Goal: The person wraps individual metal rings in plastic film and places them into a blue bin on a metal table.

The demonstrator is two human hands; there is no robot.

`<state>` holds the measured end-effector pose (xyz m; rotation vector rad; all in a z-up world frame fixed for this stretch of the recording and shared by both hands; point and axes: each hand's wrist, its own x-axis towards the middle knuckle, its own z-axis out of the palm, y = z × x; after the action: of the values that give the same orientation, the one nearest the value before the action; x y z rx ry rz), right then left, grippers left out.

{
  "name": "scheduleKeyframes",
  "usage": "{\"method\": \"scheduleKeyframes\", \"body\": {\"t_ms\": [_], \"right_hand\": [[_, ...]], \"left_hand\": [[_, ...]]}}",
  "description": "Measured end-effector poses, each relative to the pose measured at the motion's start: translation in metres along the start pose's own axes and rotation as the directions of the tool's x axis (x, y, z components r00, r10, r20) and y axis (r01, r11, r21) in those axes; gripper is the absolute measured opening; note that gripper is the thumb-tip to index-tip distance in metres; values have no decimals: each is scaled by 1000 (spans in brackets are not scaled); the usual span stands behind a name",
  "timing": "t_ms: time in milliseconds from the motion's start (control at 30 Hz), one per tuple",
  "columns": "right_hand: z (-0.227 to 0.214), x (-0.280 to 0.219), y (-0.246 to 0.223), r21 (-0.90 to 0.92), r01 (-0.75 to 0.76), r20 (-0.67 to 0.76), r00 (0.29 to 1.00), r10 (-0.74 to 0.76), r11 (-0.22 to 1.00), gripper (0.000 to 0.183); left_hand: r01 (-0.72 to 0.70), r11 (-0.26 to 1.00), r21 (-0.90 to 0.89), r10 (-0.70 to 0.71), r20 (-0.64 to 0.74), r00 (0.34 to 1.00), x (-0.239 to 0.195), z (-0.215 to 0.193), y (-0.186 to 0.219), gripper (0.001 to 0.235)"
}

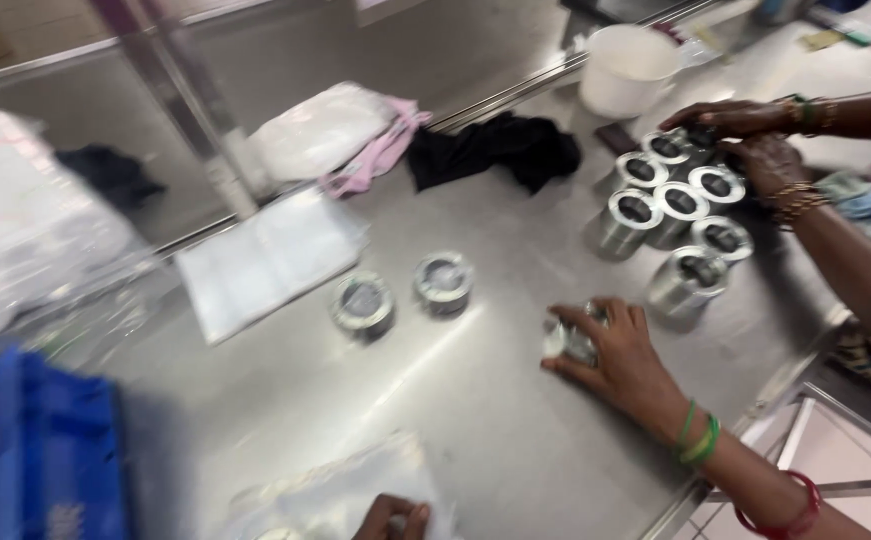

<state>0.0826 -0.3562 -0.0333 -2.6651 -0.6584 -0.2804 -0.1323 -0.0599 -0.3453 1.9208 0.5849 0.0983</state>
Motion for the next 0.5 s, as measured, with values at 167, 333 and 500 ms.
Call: {"method": "scheduleKeyframes", "body": {"t_ms": [167,333,500], "right_hand": [[5,-27,-86,452,-276,507,862,11,848,80],[5,-27,-159,643,-455,726,619,-301,616,90],[28,-26,-166,450,-348,736,666,-121,823,70]], "left_hand": [[205,967,154,-227,139,964,-53,-96,216,18],[42,988,148,-56,95,994,-65,-114,217,15],[-343,900,268,349,27,937,-75,-143,249,16]]}}
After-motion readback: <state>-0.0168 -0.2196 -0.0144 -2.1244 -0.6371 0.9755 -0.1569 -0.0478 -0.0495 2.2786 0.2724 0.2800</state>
